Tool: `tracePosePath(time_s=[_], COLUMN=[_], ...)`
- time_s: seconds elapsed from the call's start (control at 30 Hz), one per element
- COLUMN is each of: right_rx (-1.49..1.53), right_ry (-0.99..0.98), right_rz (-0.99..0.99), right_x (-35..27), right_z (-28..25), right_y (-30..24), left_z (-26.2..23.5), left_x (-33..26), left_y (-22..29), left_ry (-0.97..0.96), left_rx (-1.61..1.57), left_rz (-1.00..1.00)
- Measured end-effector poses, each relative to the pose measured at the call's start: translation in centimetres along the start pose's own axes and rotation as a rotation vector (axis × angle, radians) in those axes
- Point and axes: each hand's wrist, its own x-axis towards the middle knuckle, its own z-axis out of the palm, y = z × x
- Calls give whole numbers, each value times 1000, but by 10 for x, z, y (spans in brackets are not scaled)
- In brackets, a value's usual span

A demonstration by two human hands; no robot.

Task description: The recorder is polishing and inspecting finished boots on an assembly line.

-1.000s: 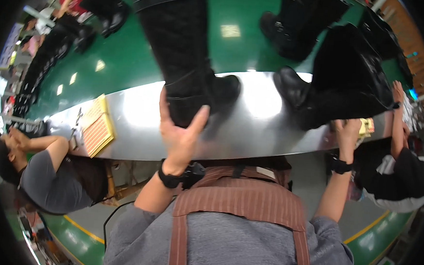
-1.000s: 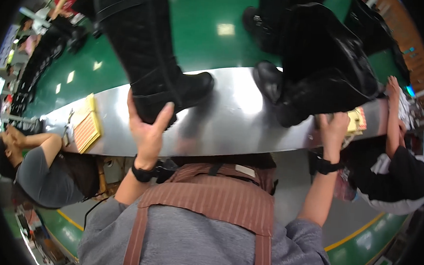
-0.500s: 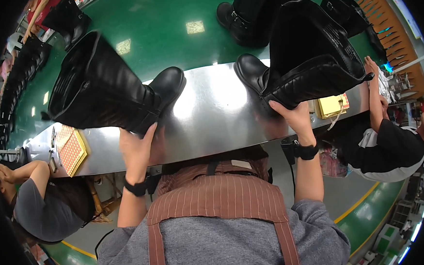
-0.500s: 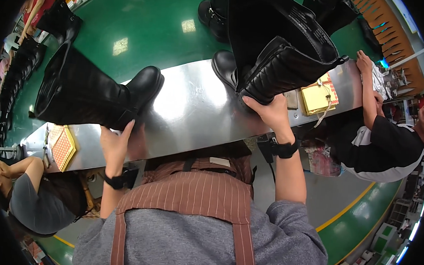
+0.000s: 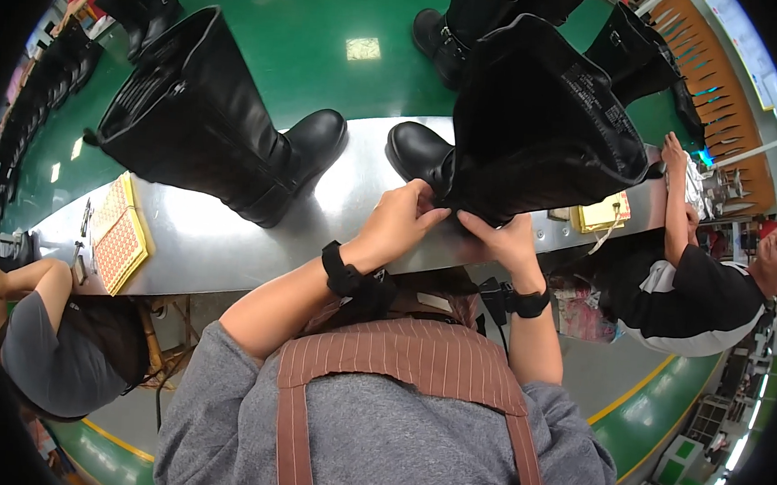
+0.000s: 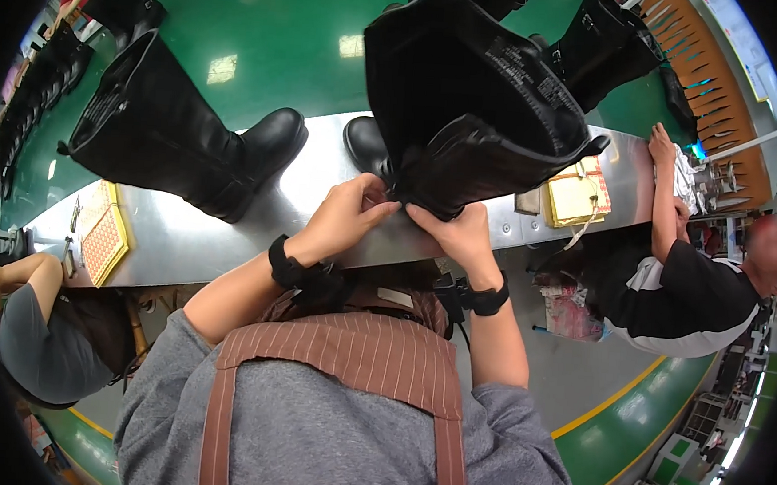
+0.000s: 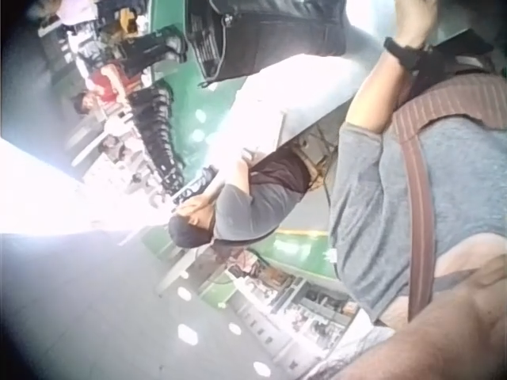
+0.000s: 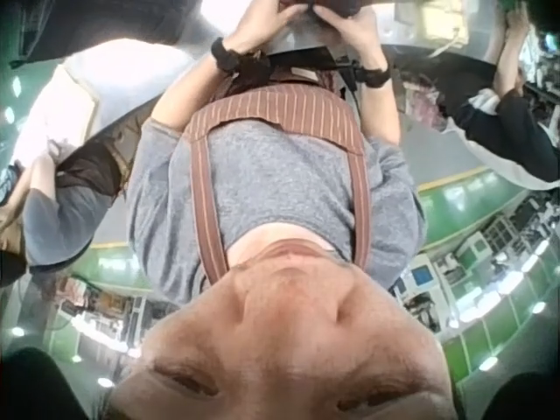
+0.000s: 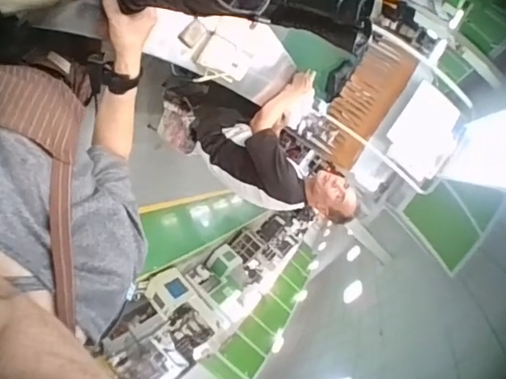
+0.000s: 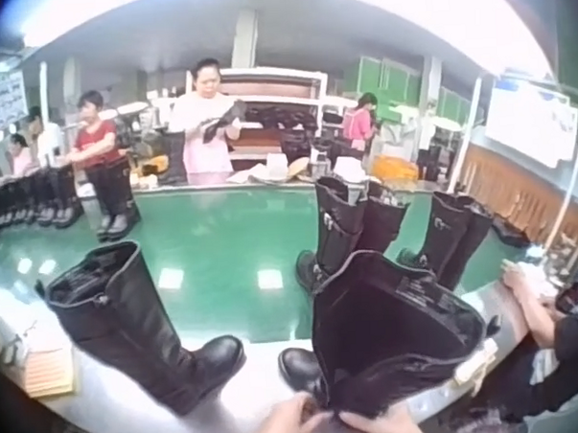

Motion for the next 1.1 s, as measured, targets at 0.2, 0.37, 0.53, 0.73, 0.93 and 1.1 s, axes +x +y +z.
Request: tracePosePath(time_s=[0.2,0.37,0.53,0.73,0.93,1.1], right_rx=[37,24,-174,-110,-74,141], right_ry=[-99,-86,81,-40,-145,-288], right_rz=[-13,30,-141,10,50,77], right_x=[1,1,-1,4,4,11], right_z=[-6,-2,1,-2,-13,-30], right_y=[11,15,15,14,0,-13], left_z=[-3,-14,-48,-101,-124,-179], left_x=[13,23,-1,-19,-64,-139], left_y=[-5,-8,70,146,67,1], left_ry=[-225,-476,-478,-425,-418,-312], left_rx=[-176,-367,-929,-695,-205,579], left_rz=[-189,-198,-68,148,4,-420])
